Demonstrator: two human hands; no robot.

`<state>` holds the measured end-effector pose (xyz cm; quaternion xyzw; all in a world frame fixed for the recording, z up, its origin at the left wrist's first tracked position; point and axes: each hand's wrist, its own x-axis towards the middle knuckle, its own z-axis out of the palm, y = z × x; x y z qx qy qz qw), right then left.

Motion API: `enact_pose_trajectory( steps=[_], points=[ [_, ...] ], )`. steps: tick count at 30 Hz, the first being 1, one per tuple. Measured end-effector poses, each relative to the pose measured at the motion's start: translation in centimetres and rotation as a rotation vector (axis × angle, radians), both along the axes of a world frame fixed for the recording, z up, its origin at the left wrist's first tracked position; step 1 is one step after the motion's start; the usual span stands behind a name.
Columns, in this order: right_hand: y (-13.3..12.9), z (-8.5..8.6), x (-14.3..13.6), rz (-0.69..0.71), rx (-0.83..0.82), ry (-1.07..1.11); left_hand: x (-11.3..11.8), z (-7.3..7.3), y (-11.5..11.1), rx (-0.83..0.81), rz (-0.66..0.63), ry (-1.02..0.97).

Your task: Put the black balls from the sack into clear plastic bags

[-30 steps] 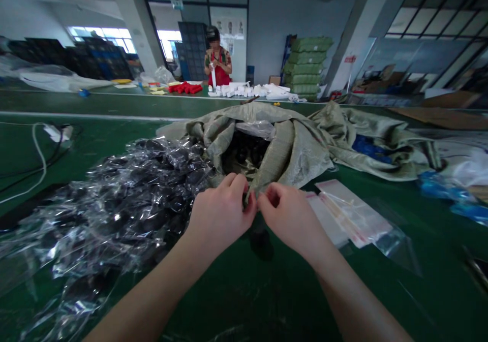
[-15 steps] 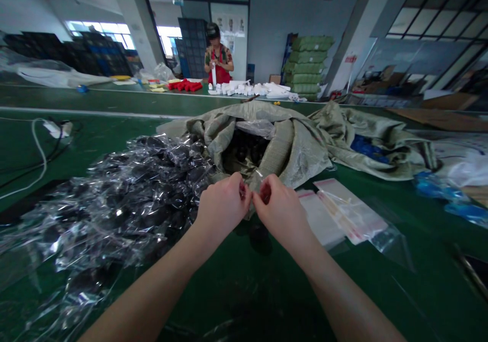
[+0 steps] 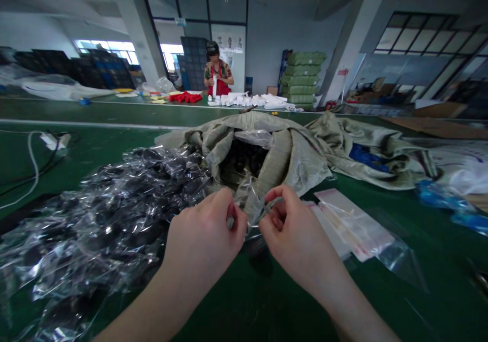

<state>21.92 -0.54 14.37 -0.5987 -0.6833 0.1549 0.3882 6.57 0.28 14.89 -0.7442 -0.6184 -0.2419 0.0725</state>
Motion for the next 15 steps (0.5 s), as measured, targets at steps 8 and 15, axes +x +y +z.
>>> enact_pose_trajectory(
  steps=[8,15],
  points=[
    [2.6,-1.2,1.6,0.328,-0.211,-0.081,-1.7,0.1,2.9,-0.056,0.181,0.082],
    [4.6,-6.3,1.3,0.407,-0.483,-0.765,-3.0,-0.7,5.5,-0.118,0.27,0.112]
  ],
)
